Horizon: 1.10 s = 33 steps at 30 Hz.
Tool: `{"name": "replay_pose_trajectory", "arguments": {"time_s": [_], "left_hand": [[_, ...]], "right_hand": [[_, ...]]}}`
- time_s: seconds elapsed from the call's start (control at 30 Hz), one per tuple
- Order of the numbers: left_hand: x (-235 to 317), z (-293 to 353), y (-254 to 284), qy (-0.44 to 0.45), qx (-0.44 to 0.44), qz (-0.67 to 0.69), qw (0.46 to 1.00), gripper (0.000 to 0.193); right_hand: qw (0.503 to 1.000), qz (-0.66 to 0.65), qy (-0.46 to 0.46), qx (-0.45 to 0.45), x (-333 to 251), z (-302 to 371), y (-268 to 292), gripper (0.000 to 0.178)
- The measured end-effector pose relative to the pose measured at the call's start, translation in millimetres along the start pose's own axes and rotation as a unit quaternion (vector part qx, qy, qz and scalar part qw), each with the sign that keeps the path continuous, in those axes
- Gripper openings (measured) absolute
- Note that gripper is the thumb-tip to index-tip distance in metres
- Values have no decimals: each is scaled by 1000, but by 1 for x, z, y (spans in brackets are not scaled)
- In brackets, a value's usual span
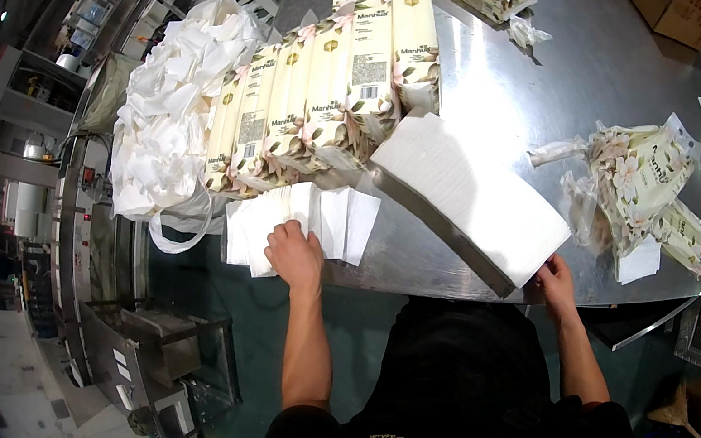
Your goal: The person takes stacks of paper products from a conveyor belt, wraps them in plastic floral-patterned packaging by hand, and places the wrapped packages into a larger stack on a metal table.
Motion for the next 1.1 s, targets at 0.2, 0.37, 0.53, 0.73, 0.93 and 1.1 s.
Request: {"name": "replay_pose_trajectory", "arguments": {"time_s": [0.2,0.37,0.53,0.73,0.93,1.1], "left_hand": [[-1,0,2,2,15,-4,1000,31],[-4,-3,-5,-7,8,-3,1000,31],[-1,-4,-5,5,-22,-17,1000,38],[0,-10,-4,5,-28,-22,999,40],[3,-11,-4,10,-38,-33,999,39],[2,-14,-7,11,-48,-37,998,36]], "right_hand": [[1000,3,-10,-2,-4,3,-1,26],[1000,-4,-9,-2,-5,5,-2,26],[1000,2,-2,-2,2,1,1,26],[1000,6,2,3,-4,3,-2,24],[1000,2,3,-2,-3,2,-2,22],[1000,2,-5,12,-17,10,-9,22]]}}
Point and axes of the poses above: each hand's wrist, its own z-axis away from the middle knuckle, its own y-axis out of the back of the hand, x = y × z, the point moved 2 cm from there along -z, towards the middle knuckle, and after that the axes turned 2 degrees about z, right-handed, at the moved point
